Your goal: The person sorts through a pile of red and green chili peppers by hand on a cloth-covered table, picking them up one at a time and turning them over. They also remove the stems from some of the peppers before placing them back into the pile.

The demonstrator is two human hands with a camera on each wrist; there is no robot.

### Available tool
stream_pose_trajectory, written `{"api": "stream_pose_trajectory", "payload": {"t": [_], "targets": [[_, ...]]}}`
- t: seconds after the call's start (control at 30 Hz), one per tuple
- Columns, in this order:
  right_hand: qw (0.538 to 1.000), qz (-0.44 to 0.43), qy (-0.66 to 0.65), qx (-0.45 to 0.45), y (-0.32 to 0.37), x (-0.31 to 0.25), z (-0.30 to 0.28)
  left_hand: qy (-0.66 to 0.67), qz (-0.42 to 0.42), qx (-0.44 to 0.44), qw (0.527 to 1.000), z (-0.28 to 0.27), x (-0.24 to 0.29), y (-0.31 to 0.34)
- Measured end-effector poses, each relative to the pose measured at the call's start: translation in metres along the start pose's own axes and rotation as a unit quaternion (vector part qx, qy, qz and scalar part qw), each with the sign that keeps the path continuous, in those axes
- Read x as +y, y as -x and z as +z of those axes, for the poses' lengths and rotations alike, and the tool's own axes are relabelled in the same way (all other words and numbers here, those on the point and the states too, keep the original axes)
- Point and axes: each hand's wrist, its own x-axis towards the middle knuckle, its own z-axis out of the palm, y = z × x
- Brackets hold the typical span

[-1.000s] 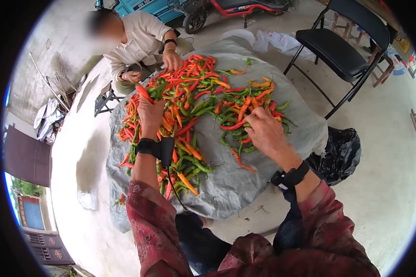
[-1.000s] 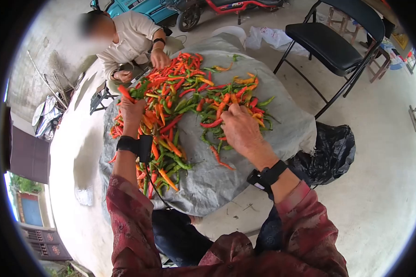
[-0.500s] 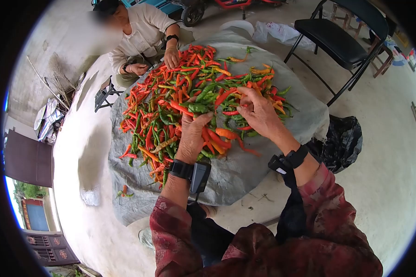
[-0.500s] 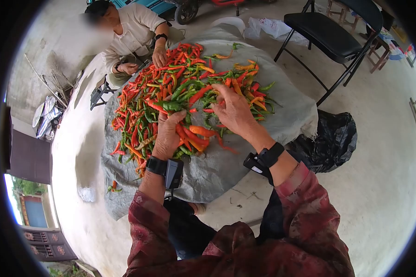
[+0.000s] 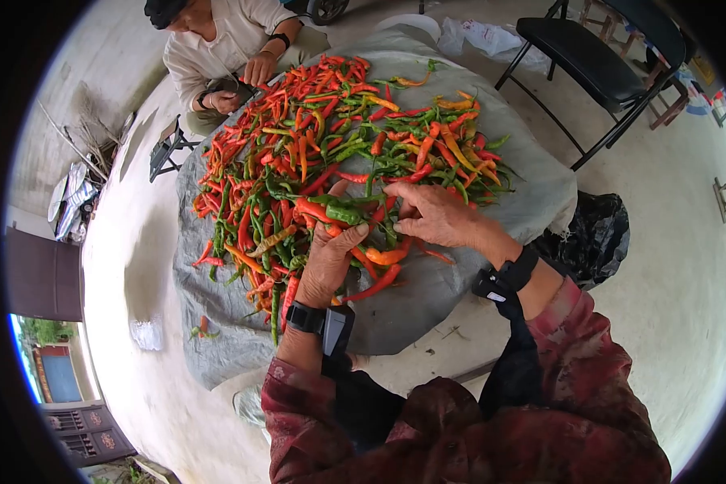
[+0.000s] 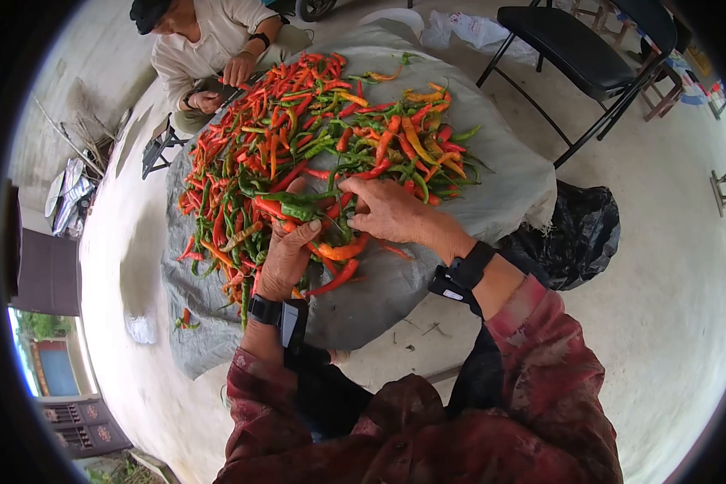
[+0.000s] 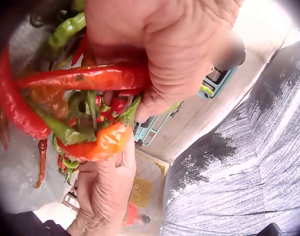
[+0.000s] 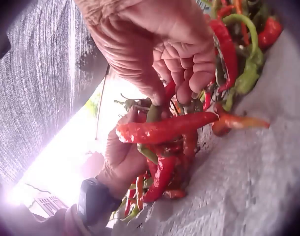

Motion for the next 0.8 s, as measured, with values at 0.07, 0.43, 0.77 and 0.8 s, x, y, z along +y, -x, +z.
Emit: {"api": "stream_pose_trajectory", "payload": {"t": [0.07,0.43,0.77,0.8], "targets": [[0.999,-0.022,-0.034,0.012,-0.006,0.004,0.014,0.005,0.032,0.027,0.999,-0.007,-0.005,0.005],[0.981,-0.046,-0.02,0.187,-0.024,0.001,0.023,-0.02,0.108,0.053,0.993,-0.023,0.007,0.041],[0.968,-0.065,0.216,0.113,-0.033,-0.005,0.037,-0.183,0.17,0.154,0.956,-0.035,0.007,0.05],[0.968,-0.063,0.218,0.11,-0.035,-0.003,0.041,-0.195,0.179,0.163,0.951,-0.035,0.008,0.051]]}}
